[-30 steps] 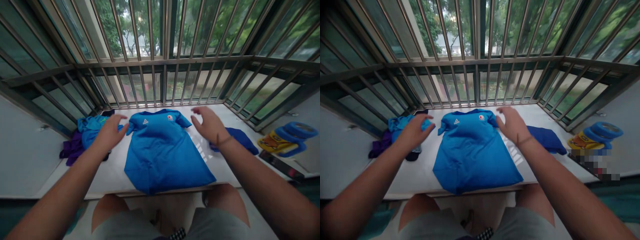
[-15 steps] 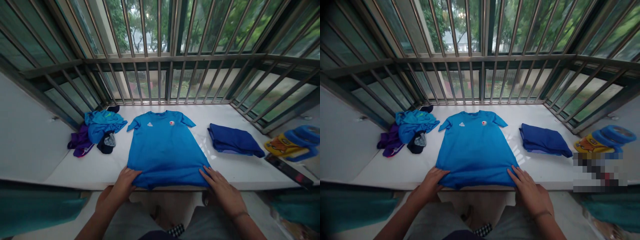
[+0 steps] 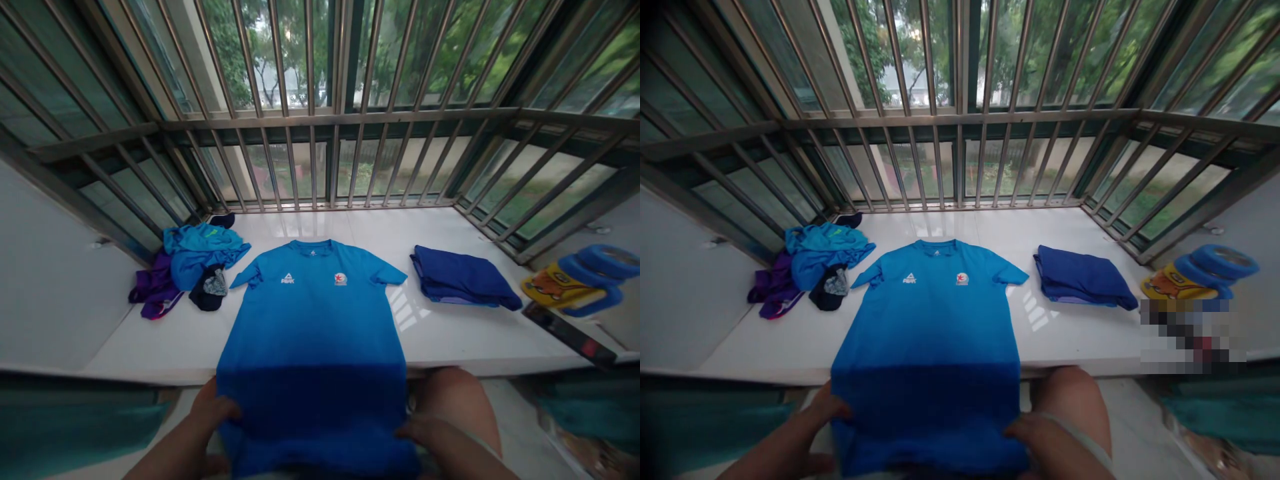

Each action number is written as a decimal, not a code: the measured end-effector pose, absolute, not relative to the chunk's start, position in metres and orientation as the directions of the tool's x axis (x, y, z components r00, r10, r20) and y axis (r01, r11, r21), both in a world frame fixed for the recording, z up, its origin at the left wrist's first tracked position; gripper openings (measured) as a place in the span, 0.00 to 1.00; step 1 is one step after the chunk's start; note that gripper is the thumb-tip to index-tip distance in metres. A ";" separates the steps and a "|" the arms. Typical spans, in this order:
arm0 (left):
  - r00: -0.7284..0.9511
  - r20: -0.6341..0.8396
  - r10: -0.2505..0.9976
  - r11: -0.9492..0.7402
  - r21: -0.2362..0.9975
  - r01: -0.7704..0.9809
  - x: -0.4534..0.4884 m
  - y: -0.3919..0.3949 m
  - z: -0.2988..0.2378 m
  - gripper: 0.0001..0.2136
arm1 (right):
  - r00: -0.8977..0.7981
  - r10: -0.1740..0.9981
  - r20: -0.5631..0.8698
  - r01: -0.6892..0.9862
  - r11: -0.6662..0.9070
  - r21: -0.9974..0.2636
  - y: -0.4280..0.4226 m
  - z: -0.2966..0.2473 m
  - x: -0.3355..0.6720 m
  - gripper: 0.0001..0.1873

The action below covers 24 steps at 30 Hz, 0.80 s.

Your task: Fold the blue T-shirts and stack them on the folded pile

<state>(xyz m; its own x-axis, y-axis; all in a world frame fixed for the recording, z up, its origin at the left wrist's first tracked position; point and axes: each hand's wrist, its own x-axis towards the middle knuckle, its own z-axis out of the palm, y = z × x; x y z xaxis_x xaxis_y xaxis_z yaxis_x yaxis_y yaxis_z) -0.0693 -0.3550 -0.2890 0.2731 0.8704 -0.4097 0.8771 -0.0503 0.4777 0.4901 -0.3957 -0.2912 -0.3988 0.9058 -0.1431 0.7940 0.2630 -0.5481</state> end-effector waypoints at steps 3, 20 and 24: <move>0.319 -0.288 0.903 -0.122 0.541 0.832 -0.034 -0.325 -0.273 0.19 | -0.413 0.902 -0.128 0.780 0.278 -0.560 -0.362 -0.277 0.474 0.21; 0.579 0.030 0.815 -0.549 0.359 0.754 0.268 -0.044 -0.304 0.28 | -0.102 0.973 0.209 0.960 0.151 -0.234 -0.219 -0.330 0.450 0.26; 0.501 0.055 0.864 -0.486 0.357 0.798 0.279 -0.015 -0.324 0.29 | 0.175 0.939 0.297 0.971 -0.116 -0.207 -0.185 -0.321 0.488 0.27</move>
